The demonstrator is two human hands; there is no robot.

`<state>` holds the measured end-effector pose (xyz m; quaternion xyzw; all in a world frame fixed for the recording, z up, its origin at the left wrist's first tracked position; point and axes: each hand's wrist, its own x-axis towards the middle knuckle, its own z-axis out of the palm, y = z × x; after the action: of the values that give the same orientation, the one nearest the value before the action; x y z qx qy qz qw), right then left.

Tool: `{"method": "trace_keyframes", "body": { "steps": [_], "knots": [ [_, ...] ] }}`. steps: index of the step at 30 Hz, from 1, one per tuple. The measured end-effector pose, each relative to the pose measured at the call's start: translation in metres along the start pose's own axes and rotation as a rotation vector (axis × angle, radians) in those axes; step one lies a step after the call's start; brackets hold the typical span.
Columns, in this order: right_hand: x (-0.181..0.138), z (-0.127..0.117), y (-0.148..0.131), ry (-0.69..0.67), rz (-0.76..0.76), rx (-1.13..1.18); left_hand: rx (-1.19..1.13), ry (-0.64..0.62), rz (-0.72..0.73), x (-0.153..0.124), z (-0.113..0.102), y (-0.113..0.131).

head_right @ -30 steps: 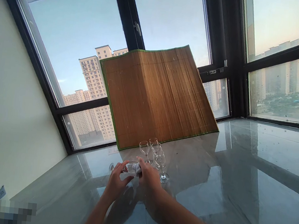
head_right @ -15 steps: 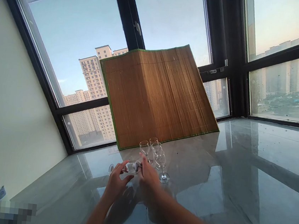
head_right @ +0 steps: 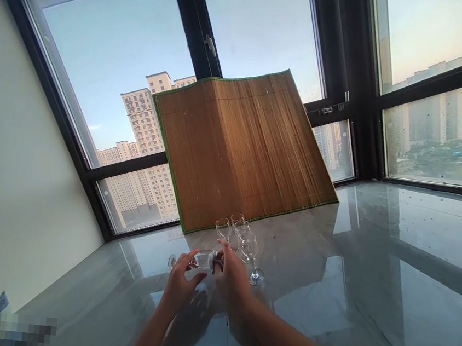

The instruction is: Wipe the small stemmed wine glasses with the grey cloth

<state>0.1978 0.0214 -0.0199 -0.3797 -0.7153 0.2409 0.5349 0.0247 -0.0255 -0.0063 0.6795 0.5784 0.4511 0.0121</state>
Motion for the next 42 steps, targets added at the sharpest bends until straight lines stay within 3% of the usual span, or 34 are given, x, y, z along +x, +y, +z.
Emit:
{"method": "trace_keyframes", "body": {
  "steps": [8, 14, 21, 28, 32, 35, 38, 42],
  "knots": [
    [0.001, -0.005, -0.008, -0.117, 0.101, 0.155, 0.022, -0.074, -0.009, -0.002, 0.003, 0.002],
    [0.0, -0.004, -0.006, -0.116, 0.029, 0.348, 0.035, 0.005, -0.032, -0.001, 0.0, 0.002],
    [-0.004, 0.006, -0.003, 0.085, -0.081, 0.221, 0.003, 0.107, -0.089, 0.002, -0.001, 0.002],
    [-0.001, 0.006, 0.001, 0.045, 0.003, 0.205, -0.005, 0.032, -0.072, 0.0, 0.0, 0.004],
    [-0.002, 0.007, 0.0, -0.066, 0.049, 0.219, 0.016, -0.05, -0.056, -0.002, 0.001, 0.007],
    [-0.005, 0.01, 0.002, -0.07, -0.029, 0.232, 0.028, -0.025, -0.069, -0.001, -0.001, 0.008],
    [-0.006, 0.013, 0.006, 0.035, -0.1, 0.182, 0.027, 0.034, -0.086, 0.0, -0.003, 0.008],
    [-0.004, 0.014, 0.011, 0.027, 0.019, 0.131, 0.036, 0.065, -0.082, 0.001, -0.003, 0.008]
  ]
}}
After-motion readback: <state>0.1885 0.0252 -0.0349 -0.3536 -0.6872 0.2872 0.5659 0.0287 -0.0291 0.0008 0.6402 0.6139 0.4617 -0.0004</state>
